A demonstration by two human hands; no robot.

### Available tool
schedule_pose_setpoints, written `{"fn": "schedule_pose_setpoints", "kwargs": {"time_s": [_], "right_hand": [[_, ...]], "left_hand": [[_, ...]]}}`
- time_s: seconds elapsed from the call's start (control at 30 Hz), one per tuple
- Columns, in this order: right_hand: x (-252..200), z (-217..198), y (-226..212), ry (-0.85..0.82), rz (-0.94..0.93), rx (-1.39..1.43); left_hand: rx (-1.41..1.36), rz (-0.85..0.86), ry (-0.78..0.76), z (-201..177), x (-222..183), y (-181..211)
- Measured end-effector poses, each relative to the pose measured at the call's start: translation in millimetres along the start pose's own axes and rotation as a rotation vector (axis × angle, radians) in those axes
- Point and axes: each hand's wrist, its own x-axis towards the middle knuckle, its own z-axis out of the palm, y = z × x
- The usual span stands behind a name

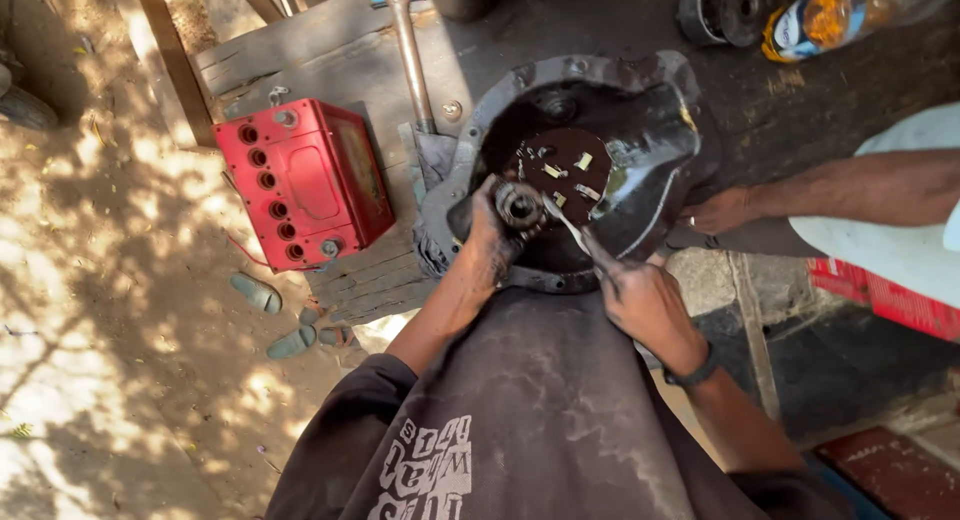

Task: Repairing and cleaning a mechanical differential housing on a workbench using tools and lubricant.

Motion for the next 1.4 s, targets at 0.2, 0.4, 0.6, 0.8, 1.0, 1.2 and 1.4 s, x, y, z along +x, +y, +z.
{"fn": "schedule_pose_setpoints", "kwargs": {"time_s": [0.2,0.4,0.6,0.8,1.0,1.2,1.4], "right_hand": [[21,42,1,0.297,-0.124,0.074],[6,25,-24,0.313,-0.033,0.107],[15,20,-32,0.282,0.014,0.108],[16,1,-38,0.194,0.094,0.083],[0,24,-47,0.218,0.097,0.116],[27,42,-43,0.254,0.177,0.177],[9,59,-36,0.27,0.151,0.102]], "left_hand": [[-0.034,0.027,0.077,41,-22,11],[-0.229,0.111,0.105,46,2,-5],[-0.276,0.076,0.107,57,4,-12],[-0.188,0.098,0.02,58,2,-2],[-0.282,0.129,0.023,54,24,0],[-0.216,0.121,-0.001,53,32,2],[-0.355,0.014,0.005,55,42,-14]]}}
